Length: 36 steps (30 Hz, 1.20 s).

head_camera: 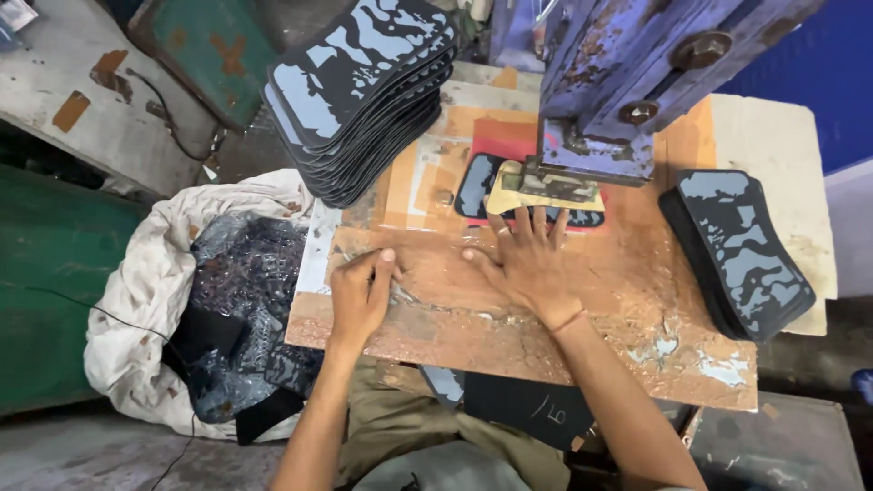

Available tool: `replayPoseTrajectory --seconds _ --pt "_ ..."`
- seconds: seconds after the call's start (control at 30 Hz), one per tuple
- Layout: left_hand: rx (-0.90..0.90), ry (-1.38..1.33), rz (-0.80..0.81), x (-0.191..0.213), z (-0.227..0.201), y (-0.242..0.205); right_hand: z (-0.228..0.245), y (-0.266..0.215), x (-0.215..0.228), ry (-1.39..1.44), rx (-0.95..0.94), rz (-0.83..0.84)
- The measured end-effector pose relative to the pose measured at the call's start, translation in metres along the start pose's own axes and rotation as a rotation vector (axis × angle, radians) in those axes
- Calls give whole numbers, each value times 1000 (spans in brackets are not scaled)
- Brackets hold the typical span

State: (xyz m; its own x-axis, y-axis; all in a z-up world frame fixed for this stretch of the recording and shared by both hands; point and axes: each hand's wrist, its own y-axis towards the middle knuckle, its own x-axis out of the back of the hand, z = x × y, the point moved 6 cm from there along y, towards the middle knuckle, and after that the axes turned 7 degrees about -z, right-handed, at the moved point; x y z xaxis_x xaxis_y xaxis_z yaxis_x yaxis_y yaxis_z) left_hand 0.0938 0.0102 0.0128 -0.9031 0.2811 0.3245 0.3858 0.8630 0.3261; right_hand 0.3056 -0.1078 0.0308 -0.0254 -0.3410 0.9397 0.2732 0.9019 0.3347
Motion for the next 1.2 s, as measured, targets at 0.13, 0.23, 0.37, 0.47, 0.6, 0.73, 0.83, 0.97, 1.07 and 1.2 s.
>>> replayPoseTrajectory --seconds 0.13,0.23,0.37,0.47,0.6,0.73,0.83,0.97,1.07,1.2 --pt "38 -23 -21 2 3 0 10 -9 -4 3 37 -90" --pt "35 -30 0 1 -1 2 16 -5 1 45 -4 -39" --pt "14 -19 31 -1 3 -1 14 -8 6 70 -80 51" --pt "12 -7 6 -1 6 0 12 -26 15 88 10 8" --pt "41 -12 7 -1 6 -3 17 -81 32 233 13 -67" --pt "-27 75 51 -3 -4 3 15 -108 46 258 -45 -38" --pt "-103 81 19 -1 -11 2 -24 -114 71 182 -92 -105" --pt "-68 115 86 -5 -12 -4 -147 -104 131 -14 -317 -312" --pt "-122 111 57 -3 -14 -2 -205 -105 138 -132 -368 -356" --pt "-56 133 67 -3 -5 -3 -213 -109 142 96 -409 -360"
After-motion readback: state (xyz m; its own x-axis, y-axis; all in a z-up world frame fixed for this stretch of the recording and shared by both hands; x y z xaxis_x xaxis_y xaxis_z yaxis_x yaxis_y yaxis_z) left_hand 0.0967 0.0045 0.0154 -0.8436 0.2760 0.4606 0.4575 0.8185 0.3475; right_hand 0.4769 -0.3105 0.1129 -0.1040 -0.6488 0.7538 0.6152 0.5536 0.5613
